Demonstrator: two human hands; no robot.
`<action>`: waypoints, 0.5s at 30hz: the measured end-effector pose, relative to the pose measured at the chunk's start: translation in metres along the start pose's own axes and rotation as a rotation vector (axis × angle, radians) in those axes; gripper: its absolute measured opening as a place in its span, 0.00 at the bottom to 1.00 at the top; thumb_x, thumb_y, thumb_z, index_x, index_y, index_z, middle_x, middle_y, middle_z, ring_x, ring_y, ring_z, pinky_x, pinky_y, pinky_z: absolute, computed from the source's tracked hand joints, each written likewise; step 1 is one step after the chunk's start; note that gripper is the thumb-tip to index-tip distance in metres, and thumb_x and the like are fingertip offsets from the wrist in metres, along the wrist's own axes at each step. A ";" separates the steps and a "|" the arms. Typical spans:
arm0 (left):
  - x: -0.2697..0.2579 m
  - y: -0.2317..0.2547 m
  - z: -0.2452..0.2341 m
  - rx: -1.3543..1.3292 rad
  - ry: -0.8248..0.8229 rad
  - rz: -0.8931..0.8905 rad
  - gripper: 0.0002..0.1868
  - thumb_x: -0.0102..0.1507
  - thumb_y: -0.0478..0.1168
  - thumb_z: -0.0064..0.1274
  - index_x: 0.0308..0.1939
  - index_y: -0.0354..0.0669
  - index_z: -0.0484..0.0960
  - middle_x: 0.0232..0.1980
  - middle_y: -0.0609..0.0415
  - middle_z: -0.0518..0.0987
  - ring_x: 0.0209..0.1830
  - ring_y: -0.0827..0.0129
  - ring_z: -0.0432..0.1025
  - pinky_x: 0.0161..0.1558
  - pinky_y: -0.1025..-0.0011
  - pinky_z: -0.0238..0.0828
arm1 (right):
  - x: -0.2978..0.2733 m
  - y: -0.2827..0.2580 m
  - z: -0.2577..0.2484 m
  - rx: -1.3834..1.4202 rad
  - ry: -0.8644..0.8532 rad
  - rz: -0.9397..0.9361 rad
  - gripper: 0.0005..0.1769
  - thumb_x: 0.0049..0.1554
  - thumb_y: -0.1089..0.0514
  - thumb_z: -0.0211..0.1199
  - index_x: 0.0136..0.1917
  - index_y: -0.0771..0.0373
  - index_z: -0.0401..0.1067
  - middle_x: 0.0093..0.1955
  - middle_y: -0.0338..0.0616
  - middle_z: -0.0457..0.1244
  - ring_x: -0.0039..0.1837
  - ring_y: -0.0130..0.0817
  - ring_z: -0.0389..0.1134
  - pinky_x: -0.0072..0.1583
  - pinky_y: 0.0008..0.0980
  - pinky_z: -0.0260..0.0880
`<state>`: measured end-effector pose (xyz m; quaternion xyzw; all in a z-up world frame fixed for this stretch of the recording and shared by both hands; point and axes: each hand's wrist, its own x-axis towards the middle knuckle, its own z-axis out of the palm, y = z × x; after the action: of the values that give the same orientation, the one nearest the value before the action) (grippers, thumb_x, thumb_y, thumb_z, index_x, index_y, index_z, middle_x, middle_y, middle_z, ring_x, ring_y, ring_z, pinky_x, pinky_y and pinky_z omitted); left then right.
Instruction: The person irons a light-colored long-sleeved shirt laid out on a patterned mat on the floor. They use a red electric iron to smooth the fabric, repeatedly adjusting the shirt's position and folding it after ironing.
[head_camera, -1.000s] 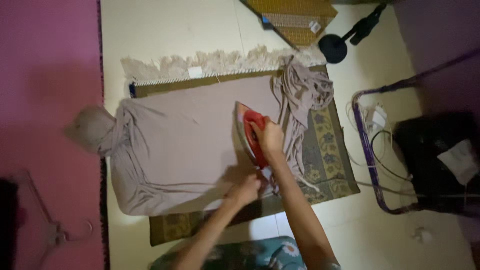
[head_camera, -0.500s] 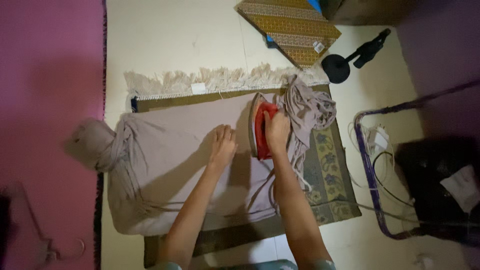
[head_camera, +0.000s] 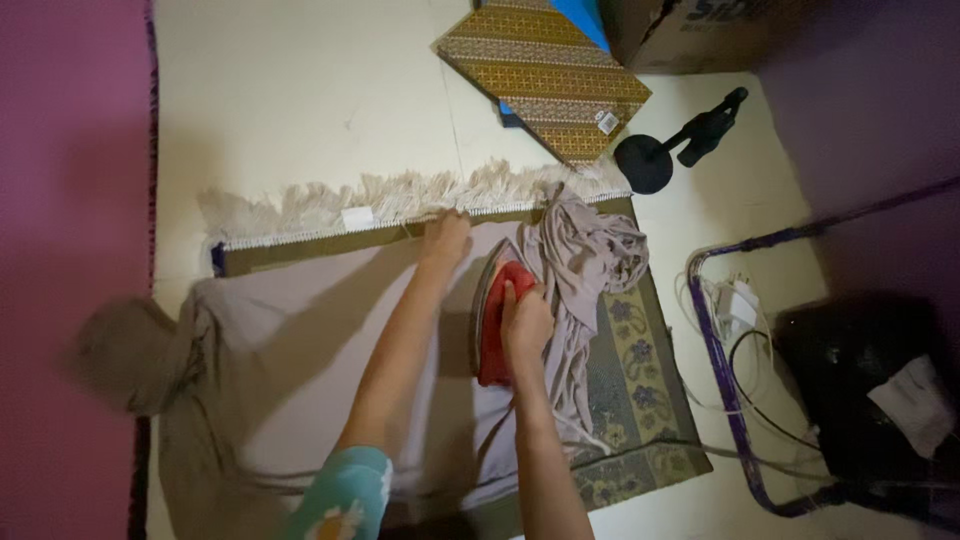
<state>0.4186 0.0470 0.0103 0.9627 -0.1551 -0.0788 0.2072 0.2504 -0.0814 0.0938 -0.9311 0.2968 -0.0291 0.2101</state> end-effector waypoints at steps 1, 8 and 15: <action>0.008 0.002 0.004 0.001 -0.005 -0.021 0.16 0.58 0.34 0.56 0.49 0.33 0.81 0.54 0.35 0.79 0.57 0.44 0.73 0.56 0.49 0.73 | 0.003 -0.002 -0.002 -0.010 -0.011 0.007 0.31 0.60 0.37 0.59 0.55 0.70 0.69 0.42 0.68 0.69 0.47 0.68 0.71 0.51 0.59 0.71; 0.069 -0.001 0.026 -0.094 -0.235 -0.107 0.08 0.57 0.37 0.60 0.38 0.39 0.86 0.46 0.39 0.83 0.48 0.48 0.79 0.54 0.54 0.76 | 0.006 -0.001 -0.007 0.033 0.007 -0.043 0.28 0.61 0.39 0.60 0.52 0.70 0.70 0.42 0.69 0.69 0.47 0.67 0.72 0.50 0.59 0.72; 0.029 -0.015 -0.014 -0.274 0.022 -0.091 0.03 0.56 0.35 0.60 0.34 0.44 0.83 0.40 0.47 0.83 0.47 0.52 0.78 0.49 0.51 0.76 | -0.007 -0.012 -0.032 0.056 -0.032 -0.238 0.21 0.59 0.45 0.64 0.47 0.68 0.72 0.41 0.67 0.69 0.46 0.66 0.71 0.48 0.59 0.71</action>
<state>0.4525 0.0555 0.0138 0.9323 -0.0966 -0.0980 0.3344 0.2459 -0.0807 0.1285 -0.9538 0.1797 -0.0473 0.2360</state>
